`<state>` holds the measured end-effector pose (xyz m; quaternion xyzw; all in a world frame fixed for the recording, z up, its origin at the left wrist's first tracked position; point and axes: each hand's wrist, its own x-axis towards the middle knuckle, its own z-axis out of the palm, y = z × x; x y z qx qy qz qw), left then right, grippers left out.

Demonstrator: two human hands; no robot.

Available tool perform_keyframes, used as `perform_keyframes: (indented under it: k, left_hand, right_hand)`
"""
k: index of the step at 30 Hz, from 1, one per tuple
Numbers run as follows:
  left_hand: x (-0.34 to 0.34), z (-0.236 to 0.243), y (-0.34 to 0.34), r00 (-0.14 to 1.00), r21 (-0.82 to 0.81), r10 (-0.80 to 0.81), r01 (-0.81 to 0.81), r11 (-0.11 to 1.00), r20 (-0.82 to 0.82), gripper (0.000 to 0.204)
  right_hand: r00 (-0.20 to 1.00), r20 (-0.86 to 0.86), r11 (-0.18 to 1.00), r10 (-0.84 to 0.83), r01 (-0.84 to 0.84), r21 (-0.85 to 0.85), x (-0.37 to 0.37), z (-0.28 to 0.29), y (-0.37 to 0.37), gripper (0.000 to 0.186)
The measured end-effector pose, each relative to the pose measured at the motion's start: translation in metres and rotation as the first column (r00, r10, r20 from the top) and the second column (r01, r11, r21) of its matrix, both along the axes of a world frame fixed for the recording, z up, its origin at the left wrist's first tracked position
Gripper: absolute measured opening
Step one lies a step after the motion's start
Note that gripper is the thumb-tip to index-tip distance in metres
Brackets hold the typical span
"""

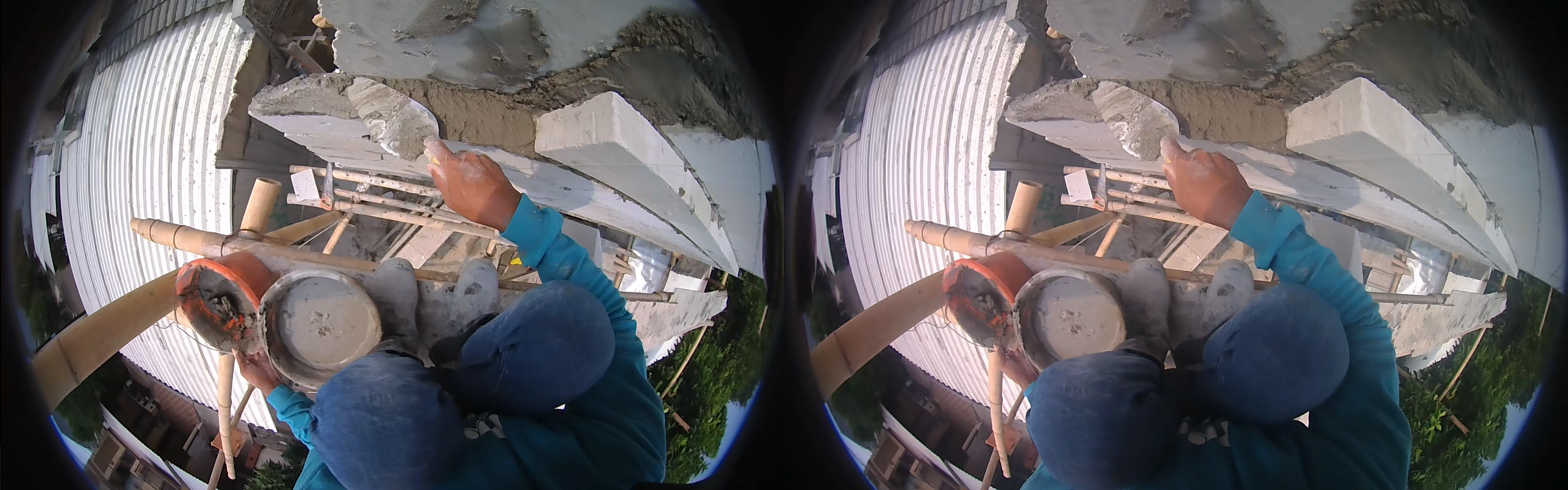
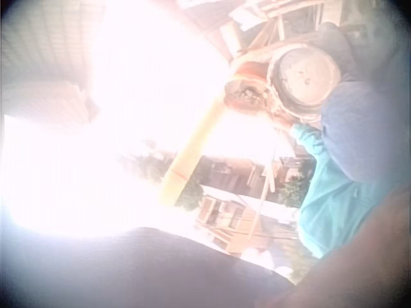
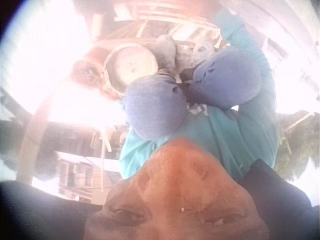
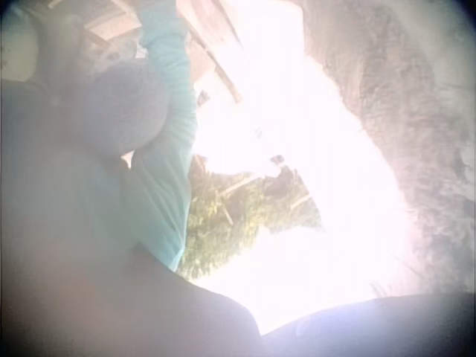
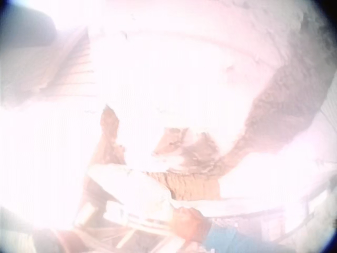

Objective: The person lays white concrete blocks on a wall using a trowel to apply mortar. They pick up blocks, apply mortar to the edges, position them on the wall, and tap them into place. The person also scoops mortar from a bucket and spreads it between blocks.

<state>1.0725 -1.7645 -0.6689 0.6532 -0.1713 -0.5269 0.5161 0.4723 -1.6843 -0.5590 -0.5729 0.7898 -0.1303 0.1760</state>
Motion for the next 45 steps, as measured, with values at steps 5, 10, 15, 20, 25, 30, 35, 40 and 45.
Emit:
perform_keyframes:
  k: [5,10,15,20,25,30,35,40,45]
  left_hand:
    - [-0.009,0.006,0.003,0.987,-0.116,-0.124,0.111,0.987,-0.105,0.042]
    - [0.0,0.002,0.002,0.998,-0.014,-0.055,0.055,0.998,-0.016,0.044]
    - [0.01,-0.004,0.002,0.995,-0.031,-0.1,0.099,0.995,-0.029,0.046]
    - [0.015,-0.007,0.001,0.987,-0.052,-0.155,0.153,0.987,-0.037,0.046]
    - [0.025,-0.013,-0.002,0.959,-0.001,-0.198,0.203,0.979,0.201,0.039]
    - [0.022,-0.011,0.0,0.995,-0.053,-0.102,0.101,0.994,-0.021,0.04]
    - [0.008,-0.002,-0.001,0.989,-0.066,-0.116,0.11,0.992,-0.091,0.046]
    - [0.006,-0.001,-0.004,0.995,-0.061,-0.089,0.086,0.994,-0.042,0.043]
    - [0.021,-0.014,0.0,0.992,-0.063,-0.115,0.113,0.992,-0.043,0.04]
  right_hand:
    - [0.945,-0.283,0.985,0.166,-0.169,0.014,-0.038,0.02,0.067,0.044]
    - [0.971,-0.144,0.959,-0.189,0.214,0.187,-0.037,0.049,0.12,0.039]
    - [0.867,-0.044,0.867,-0.496,0.498,0.038,-0.003,0.031,0.147,0.046]
    - [0.891,0.178,0.9,-0.418,0.433,-0.052,0.026,-0.023,0.129,0.047]
    - [0.882,0.415,0.951,-0.222,0.289,-0.106,0.048,-0.072,0.072,0.044]
    - [0.886,0.451,0.959,-0.105,0.21,-0.19,0.054,-0.119,0.01,0.043]
    - [0.909,0.415,0.96,-0.036,0.146,-0.237,0.045,-0.139,-0.034,0.045]
    - [0.904,0.416,0.953,-0.1,0.207,-0.221,0.029,-0.139,-0.024,0.04]
    - [0.924,0.355,0.956,-0.145,0.223,-0.19,0.002,-0.138,0.02,0.04]
